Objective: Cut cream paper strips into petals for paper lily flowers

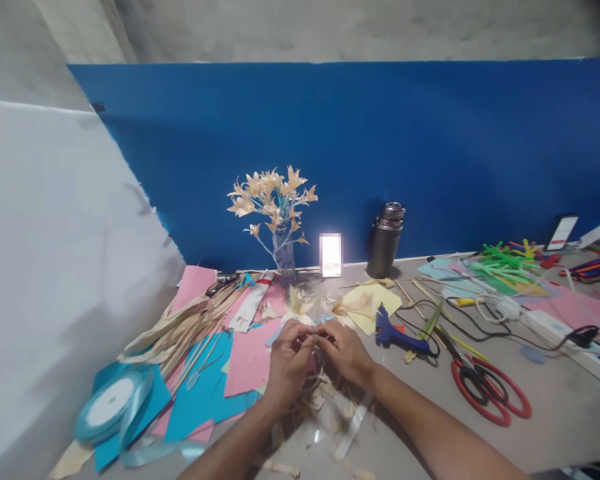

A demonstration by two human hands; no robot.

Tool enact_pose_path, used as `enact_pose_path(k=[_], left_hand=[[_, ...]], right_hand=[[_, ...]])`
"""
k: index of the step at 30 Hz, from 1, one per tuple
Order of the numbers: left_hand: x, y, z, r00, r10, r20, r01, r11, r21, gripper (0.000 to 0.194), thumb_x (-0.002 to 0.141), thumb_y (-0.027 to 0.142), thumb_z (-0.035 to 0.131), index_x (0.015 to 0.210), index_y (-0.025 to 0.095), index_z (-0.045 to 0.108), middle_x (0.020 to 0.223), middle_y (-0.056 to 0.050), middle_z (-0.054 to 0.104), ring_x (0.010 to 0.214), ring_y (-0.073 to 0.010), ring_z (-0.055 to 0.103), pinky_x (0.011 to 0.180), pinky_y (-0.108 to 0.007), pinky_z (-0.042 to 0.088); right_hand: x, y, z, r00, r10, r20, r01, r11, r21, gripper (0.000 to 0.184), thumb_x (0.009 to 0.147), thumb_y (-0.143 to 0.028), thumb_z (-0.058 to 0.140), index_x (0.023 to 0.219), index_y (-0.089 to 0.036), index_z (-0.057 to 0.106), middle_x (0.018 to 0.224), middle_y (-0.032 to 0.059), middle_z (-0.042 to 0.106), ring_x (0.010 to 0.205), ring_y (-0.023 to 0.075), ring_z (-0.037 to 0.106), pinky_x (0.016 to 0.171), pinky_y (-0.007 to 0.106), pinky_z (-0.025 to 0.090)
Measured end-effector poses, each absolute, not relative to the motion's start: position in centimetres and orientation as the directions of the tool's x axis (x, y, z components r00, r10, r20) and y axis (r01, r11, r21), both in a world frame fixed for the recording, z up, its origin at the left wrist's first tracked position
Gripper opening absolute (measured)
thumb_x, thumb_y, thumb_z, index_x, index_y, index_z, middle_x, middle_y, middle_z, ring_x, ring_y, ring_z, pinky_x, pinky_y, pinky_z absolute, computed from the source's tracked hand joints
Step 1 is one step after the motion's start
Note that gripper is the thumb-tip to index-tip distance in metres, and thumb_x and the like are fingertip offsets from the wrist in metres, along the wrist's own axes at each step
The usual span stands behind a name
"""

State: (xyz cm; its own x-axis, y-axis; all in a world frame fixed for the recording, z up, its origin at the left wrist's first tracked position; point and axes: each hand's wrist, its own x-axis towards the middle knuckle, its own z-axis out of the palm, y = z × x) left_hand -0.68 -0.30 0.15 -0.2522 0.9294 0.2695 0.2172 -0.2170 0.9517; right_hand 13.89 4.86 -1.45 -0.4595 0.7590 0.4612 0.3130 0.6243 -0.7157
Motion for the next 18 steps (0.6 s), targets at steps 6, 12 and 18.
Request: enact_pose_path(k=[6, 12, 18], left_hand=[[-1.5, -0.1, 1.6, -0.346, 0.886, 0.31, 0.271, -0.222, 0.937, 0.018, 0.079, 0.037, 0.068, 0.075, 0.019, 0.066, 0.072, -0.001, 0.067, 0.07, -0.0179, 0.062, 0.067, -0.026, 0.047], [-1.6, 0.0, 2.8, -0.445, 0.837, 0.32, 0.319, -0.186, 0.929, 0.017, 0.075, 0.036, 0.07, 0.071, 0.02, 0.066, 0.072, -0.001, 0.068, 0.069, -0.0177, 0.061, 0.07, -0.027, 0.047], [-1.4, -0.1, 3.4, -0.446, 0.846, 0.292, 0.236, -0.204, 0.95, 0.017, 0.072, 0.034, 0.072, 0.07, 0.019, 0.065, 0.069, -0.001, 0.067, 0.067, -0.0165, 0.06, 0.065, -0.026, 0.048]], right_hand=[[13.8, 5.0, -1.2, -0.501, 0.752, 0.428, 0.412, 0.642, -0.646, 0.013, 0.093, -0.02, 0.057, 0.091, -0.02, 0.069, 0.087, 0.0032, 0.071, 0.079, 0.0177, 0.063, 0.072, 0.027, 0.043], [14.3, 5.6, -2.0, -0.549, 0.735, 0.399, 0.466, 0.665, -0.584, 0.013, 0.093, -0.02, 0.058, 0.089, -0.02, 0.07, 0.083, 0.004, 0.069, 0.077, 0.0185, 0.06, 0.07, 0.027, 0.041], [14.2, 5.7, -2.4, -0.555, 0.715, 0.426, 0.431, 0.685, -0.588, 0.016, 0.095, -0.022, 0.054, 0.097, -0.02, 0.069, 0.091, 0.0055, 0.07, 0.084, 0.0195, 0.062, 0.076, 0.029, 0.043]])
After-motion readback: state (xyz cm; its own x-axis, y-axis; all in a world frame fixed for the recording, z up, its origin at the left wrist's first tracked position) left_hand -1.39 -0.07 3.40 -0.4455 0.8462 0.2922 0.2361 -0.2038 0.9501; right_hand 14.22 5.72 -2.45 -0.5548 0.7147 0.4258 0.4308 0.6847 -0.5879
